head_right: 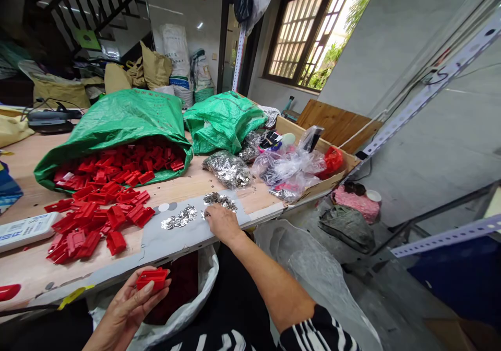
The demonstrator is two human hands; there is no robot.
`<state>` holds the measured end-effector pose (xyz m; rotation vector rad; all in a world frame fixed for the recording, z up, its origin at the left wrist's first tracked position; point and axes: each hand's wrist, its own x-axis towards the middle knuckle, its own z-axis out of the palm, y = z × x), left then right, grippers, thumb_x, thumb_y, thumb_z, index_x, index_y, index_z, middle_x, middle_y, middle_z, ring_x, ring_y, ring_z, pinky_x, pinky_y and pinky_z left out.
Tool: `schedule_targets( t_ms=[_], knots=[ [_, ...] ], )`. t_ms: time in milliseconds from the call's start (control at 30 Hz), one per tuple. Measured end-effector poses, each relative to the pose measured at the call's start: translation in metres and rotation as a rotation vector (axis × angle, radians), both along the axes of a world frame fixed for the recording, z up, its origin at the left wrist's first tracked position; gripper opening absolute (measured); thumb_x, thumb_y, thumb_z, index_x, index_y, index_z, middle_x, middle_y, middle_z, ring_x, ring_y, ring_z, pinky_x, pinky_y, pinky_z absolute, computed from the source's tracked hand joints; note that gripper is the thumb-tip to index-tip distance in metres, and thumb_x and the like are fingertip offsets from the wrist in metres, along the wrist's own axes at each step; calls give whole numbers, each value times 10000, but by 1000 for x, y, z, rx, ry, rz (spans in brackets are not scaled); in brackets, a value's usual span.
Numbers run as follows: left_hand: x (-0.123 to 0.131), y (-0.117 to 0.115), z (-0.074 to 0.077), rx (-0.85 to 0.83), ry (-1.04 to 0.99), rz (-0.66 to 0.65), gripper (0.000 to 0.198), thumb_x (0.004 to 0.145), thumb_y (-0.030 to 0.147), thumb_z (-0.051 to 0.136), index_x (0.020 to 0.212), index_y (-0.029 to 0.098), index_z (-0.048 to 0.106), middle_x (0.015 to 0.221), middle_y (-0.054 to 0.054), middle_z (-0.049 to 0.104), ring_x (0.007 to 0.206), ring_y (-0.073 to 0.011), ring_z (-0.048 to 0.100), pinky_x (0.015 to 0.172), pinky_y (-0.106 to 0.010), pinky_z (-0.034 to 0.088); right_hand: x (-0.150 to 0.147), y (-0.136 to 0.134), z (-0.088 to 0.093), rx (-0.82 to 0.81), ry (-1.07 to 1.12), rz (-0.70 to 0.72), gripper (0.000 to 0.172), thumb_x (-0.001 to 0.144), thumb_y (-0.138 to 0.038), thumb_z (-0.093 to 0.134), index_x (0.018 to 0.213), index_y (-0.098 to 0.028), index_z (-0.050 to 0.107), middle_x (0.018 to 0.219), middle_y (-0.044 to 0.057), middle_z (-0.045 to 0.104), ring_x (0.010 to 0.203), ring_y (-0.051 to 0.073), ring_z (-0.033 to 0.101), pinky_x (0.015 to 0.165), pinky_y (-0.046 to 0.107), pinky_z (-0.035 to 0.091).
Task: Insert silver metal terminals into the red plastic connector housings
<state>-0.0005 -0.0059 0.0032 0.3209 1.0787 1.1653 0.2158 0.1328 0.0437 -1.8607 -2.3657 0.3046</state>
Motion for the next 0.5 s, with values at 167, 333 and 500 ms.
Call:
schedule_targets(
  t_ms=[167,333,500],
  knots=[
    [1,-1,-2,13,16,3,490,540,310,860,944,184,613,902,-74,746,903,-264,713,814,-338,578,16,4,2,29,3,-69,237,935,-248,457,1137,-240,581,1153,44,612,1029,180,581,828,267,427],
    [3,0,-5,15,4,-16,503,547,309,860,965,181,611,925,-84,747,909,-263,712,817,-336,574,18,11,-1,44,-45,-133,264,922,-241,474,1168,-242,572,1130,63,613,985,203,605,798,291,439],
    [2,0,-9,8,4,-4,519,520,304,873,959,192,620,925,-73,750,895,-274,713,798,-343,580,13,10,-1,35,-49,-73,221,930,-276,480,1112,-280,606,1091,30,627,985,176,607,792,263,439]
  ],
)
